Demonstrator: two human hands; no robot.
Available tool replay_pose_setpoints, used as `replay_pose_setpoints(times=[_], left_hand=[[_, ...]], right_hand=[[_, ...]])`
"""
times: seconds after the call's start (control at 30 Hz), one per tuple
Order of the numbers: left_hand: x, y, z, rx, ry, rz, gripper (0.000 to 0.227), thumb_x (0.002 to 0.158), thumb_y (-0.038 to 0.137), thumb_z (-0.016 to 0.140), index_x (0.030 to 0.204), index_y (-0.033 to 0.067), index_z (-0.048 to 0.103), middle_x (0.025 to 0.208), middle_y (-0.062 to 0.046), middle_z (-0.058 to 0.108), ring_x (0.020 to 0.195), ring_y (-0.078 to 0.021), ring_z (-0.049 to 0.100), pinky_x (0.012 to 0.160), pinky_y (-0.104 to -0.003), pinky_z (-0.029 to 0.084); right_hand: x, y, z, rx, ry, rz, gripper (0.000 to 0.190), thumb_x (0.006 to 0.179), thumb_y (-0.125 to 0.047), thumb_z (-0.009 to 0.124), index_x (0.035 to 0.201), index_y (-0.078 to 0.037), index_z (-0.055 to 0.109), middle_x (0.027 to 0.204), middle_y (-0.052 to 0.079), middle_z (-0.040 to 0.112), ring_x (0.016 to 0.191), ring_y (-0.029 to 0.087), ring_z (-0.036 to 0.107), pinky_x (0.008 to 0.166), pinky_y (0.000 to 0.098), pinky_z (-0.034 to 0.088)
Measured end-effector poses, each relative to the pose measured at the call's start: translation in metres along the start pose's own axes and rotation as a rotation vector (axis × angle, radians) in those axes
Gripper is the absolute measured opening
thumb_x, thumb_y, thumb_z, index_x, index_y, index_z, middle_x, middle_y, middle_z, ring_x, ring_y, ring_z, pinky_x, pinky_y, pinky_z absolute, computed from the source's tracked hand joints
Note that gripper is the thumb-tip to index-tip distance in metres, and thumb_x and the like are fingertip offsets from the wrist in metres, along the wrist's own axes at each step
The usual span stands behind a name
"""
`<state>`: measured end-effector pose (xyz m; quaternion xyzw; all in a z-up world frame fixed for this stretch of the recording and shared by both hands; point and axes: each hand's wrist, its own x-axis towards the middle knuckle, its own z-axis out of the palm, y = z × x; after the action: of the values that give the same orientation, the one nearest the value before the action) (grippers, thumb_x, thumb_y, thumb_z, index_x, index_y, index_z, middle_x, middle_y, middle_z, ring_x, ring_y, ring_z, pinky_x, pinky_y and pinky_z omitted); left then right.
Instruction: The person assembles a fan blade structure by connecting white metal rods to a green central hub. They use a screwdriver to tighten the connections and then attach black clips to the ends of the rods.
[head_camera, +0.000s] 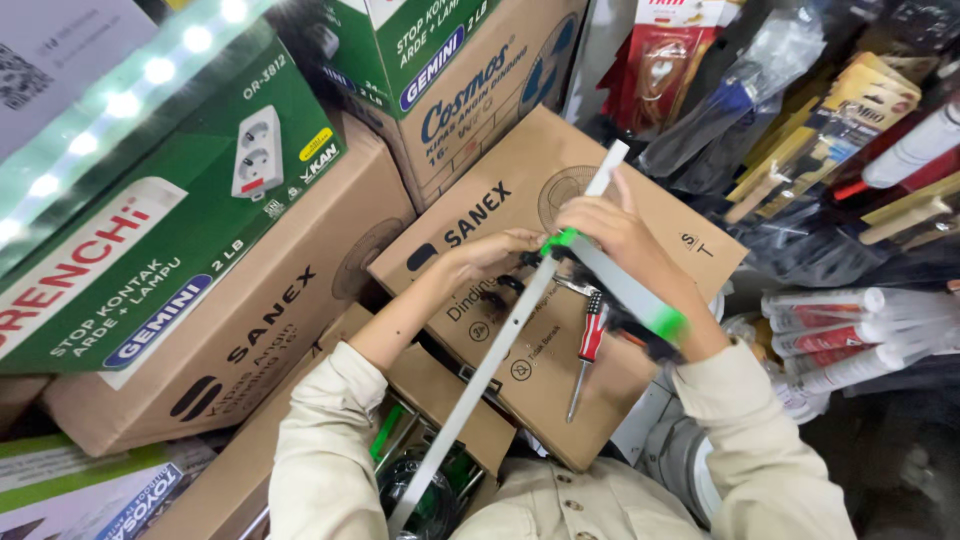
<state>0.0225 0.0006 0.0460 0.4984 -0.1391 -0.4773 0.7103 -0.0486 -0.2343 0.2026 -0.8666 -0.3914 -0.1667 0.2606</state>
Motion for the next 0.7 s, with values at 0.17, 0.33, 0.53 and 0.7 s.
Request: replay_pose_setpoints(times=[0.17, 0.33, 0.53, 0.7], left_hand=[[-0.018, 0.002, -0.010, -0.420, -0.081, 0.083, 0.036, 0.107, 0.028, 0.062, 0.132, 0.0022, 0.059, 0.117, -0.008, 0.065, 0.087, -0.0081, 0.048, 0.078, -0.021, 0.039], [-0.025, -0.023, -0.005, -0.487, 0.343, 0.047, 0.031, 0.105, 0.029, 0.060, 0.120, 0.0026, 0.059, 0.106, -0.009, 0.062, 0.084, -0.0126, 0.048, 0.078, -0.026, 0.041], [-0.052, -0.024, 0.022, -0.778, 0.111, 0.249, 0.028, 0.102, 0.028, 0.059, 0.112, 0.0023, 0.059, 0.104, -0.008, 0.060, 0.092, -0.0171, 0.051, 0.090, -0.034, 0.044], [-0.057, -0.015, 0.057, -0.838, -0.103, 0.493, 0.019, 0.101, 0.024, 0.058, 0.102, 0.0057, 0.057, 0.101, -0.008, 0.056, 0.098, -0.0207, 0.052, 0.101, -0.041, 0.044]], right_hand=[[0.048, -0.010, -0.009, 0.013, -0.106, -0.121, 0.046, 0.071, -0.016, 0.078, 0.116, -0.013, 0.068, 0.104, 0.003, 0.070, 0.109, 0.022, 0.065, 0.116, 0.0510, 0.031], [0.084, -0.026, -0.007, -0.049, -0.224, -0.154, 0.035, 0.083, -0.029, 0.080, 0.113, -0.015, 0.069, 0.098, 0.001, 0.070, 0.100, 0.022, 0.065, 0.105, 0.0451, 0.040], [0.097, -0.019, -0.012, 0.219, -0.391, -0.074, 0.049, 0.086, -0.040, 0.080, 0.128, -0.020, 0.068, 0.125, 0.005, 0.065, 0.118, 0.028, 0.053, 0.107, 0.0450, 0.042], [0.080, -0.021, -0.023, -0.043, -0.254, -0.038, 0.078, 0.063, -0.046, 0.087, 0.135, -0.024, 0.065, 0.154, 0.010, 0.046, 0.147, 0.035, 0.034, 0.116, 0.0619, 0.019]])
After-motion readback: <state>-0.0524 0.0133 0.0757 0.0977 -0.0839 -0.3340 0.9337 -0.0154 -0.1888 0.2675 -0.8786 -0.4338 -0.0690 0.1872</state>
